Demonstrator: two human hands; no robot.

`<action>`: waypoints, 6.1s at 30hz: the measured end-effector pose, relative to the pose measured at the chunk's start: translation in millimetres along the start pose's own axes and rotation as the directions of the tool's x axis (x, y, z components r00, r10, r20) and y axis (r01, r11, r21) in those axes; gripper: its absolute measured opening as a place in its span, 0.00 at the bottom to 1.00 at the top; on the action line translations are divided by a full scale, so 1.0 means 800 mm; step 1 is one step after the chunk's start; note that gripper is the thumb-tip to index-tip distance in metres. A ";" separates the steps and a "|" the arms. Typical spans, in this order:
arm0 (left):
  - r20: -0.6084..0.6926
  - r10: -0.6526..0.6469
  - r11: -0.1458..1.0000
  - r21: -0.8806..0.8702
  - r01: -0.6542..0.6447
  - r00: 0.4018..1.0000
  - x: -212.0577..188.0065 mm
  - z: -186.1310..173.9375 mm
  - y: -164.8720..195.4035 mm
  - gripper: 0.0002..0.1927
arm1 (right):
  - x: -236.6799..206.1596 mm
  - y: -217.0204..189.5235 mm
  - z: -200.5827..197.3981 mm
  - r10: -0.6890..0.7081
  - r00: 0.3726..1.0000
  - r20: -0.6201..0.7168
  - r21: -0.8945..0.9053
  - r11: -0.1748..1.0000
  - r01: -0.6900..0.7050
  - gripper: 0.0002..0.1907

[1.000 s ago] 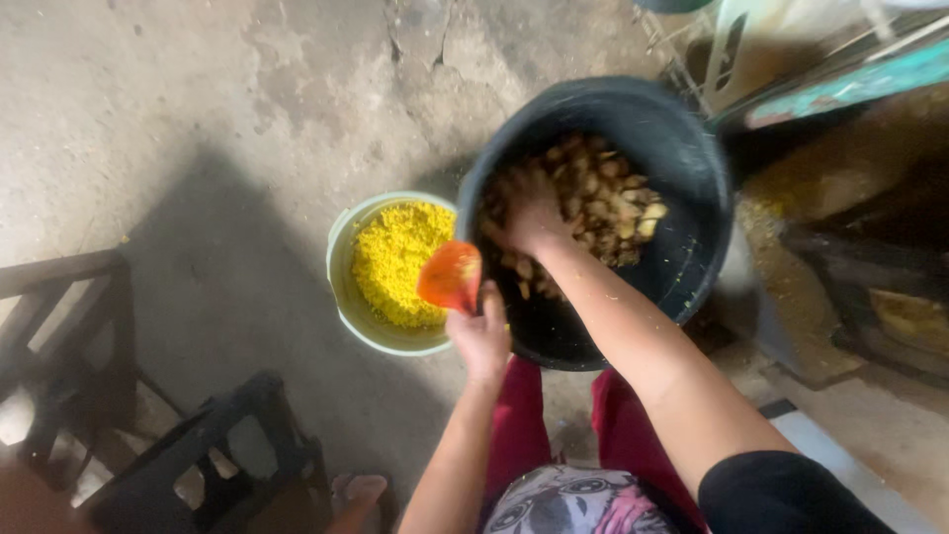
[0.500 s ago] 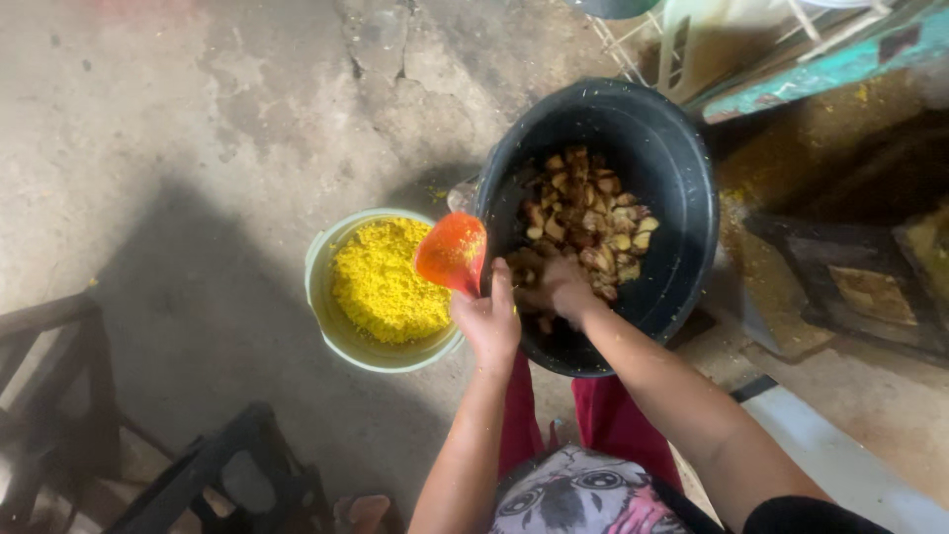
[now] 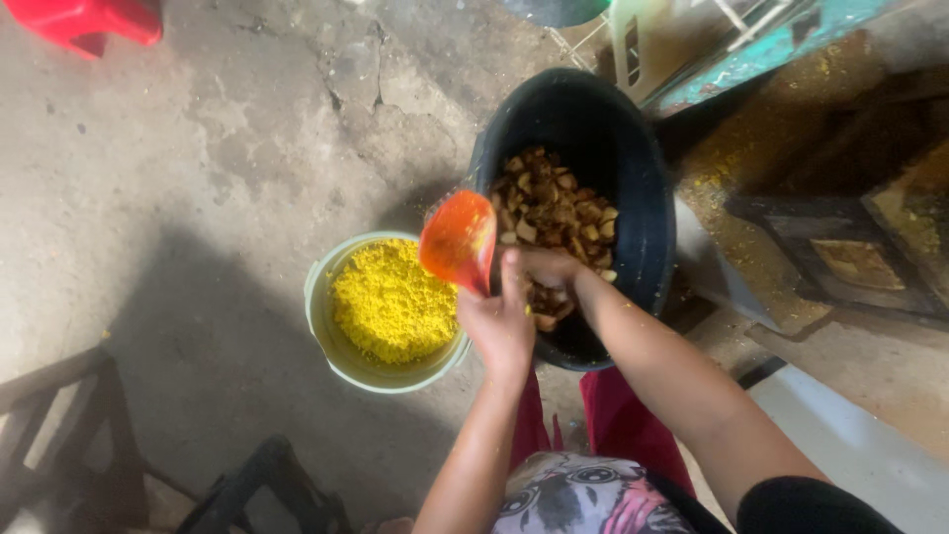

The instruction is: The person feeds chunks of cassava into a manual grinder using a red scoop and their hands. They then collect the ground yellow pulp from the grinder's output container and transfer it into a larger bucket.

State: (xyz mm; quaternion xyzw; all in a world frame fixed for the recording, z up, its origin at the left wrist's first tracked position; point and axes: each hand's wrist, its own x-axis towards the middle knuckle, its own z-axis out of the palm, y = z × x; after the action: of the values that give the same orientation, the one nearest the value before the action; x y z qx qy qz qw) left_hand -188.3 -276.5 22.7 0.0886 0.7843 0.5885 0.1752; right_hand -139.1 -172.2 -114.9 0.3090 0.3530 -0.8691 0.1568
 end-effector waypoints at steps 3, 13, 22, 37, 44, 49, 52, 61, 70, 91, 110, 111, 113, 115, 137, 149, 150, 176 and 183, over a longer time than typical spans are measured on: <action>0.000 -0.095 0.995 -0.019 0.095 0.995 -0.004 -0.025 -0.029 0.17 | -0.003 -0.003 0.014 0.020 0.995 0.101 0.472 0.879 -0.066 0.23; -0.170 -0.040 0.814 0.566 0.131 0.985 0.067 -0.139 -0.194 0.24 | -0.008 0.010 0.021 -0.123 0.975 -0.186 0.747 0.626 0.222 0.28; -0.170 -0.020 0.713 0.688 0.133 0.985 0.105 -0.175 -0.205 0.17 | -0.011 0.024 0.040 -0.295 0.948 -0.122 0.833 0.489 0.259 0.32; 0.577 -0.233 0.642 -0.514 0.569 0.783 0.075 -0.019 -0.039 0.24 | -0.135 -0.085 0.069 -0.556 0.797 -0.234 0.879 0.229 0.418 0.23; 0.954 0.237 0.061 -0.201 0.978 0.181 0.052 0.195 0.051 0.16 | -0.232 -0.134 0.018 -0.800 0.554 -0.232 0.820 0.146 0.554 0.18; 0.997 0.027 0.223 0.062 0.973 -0.070 -0.012 0.325 0.041 0.19 | -0.355 -0.147 -0.032 -0.755 0.476 -0.452 0.703 0.028 0.711 0.19; 0.963 -0.207 0.531 -0.037 0.847 0.171 -0.058 0.375 0.029 0.21 | -0.422 -0.153 -0.092 -0.446 0.408 -0.797 0.433 0.049 0.900 0.21; 0.697 -0.030 0.948 0.247 -0.201 0.717 -0.110 0.397 0.008 0.26 | -0.454 -0.105 -0.244 -0.690 -0.417 -0.592 -0.781 0.364 0.507 0.11; 0.685 0.046 0.937 0.223 -0.270 0.727 -0.101 0.398 0.007 0.28 | -0.452 -0.095 -0.229 -0.864 -0.374 -0.337 -0.898 0.414 -0.147 0.15; 0.820 -0.207 0.975 0.131 0.177 0.533 -0.114 0.421 0.025 0.23 | -0.459 -0.077 -0.219 -0.913 0.029 -0.406 -0.770 0.325 -0.550 0.17; 0.896 -0.212 0.943 0.083 0.322 0.391 -0.107 0.420 0.025 0.22 | -0.472 -0.082 -0.203 -0.879 0.056 -0.473 -0.729 0.355 -0.586 0.18; 0.897 -0.214 0.948 0.095 0.305 0.387 -0.107 0.420 0.025 0.22 | -0.473 -0.083 -0.202 -0.882 0.055 -0.468 -0.729 0.350 -0.588 0.18; 0.899 -0.217 0.956 0.118 0.269 0.379 -0.106 0.421 0.024 0.21 | -0.472 -0.083 -0.201 -0.887 0.055 -0.458 -0.729 0.340 -0.594 0.18; 0.891 -0.235 0.949 0.124 0.291 0.387 -0.108 0.423 0.023 0.21 | -0.472 -0.082 -0.201 -0.883 0.050 -0.467 -0.740 0.360 -0.568 0.19; 0.856 -0.250 0.961 0.162 0.224 0.453 -0.115 0.423 0.023 0.17 | -0.470 -0.090 -0.198 -0.868 0.150 -0.474 -0.765 0.322 -0.558 0.25; 0.860 -0.237 0.966 0.160 0.203 0.452 -0.113 0.423 0.024 0.16 | -0.468 -0.080 -0.205 -0.896 0.143 -0.420 -0.782 0.277 -0.558 0.19; 0.859 -0.228 0.968 0.150 0.201 0.459 -0.113 0.423 0.023 0.17 | -0.468 -0.080 -0.205 -0.894 0.152 -0.421 -0.773 0.266 -0.576 0.20; 0.489 -0.276 0.927 -0.090 0.363 0.827 0.076 0.099 -0.120 0.14 | -0.448 -0.040 -0.254 -0.912 0.053 -0.406 -0.815 0.335 -0.472 0.22; 0.290 -0.276 0.938 -0.127 0.323 0.916 0.055 0.062 -0.129 0.22 | -0.449 -0.035 -0.261 -0.938 0.106 -0.331 -0.858 0.252 -0.447 0.15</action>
State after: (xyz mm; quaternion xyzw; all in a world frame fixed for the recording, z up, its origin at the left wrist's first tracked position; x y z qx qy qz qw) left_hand -203.1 -247.5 -95.4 0.0300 0.7038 0.6028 0.3747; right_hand 209.0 15.4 15.8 0.5153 0.8329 -0.0776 -0.1864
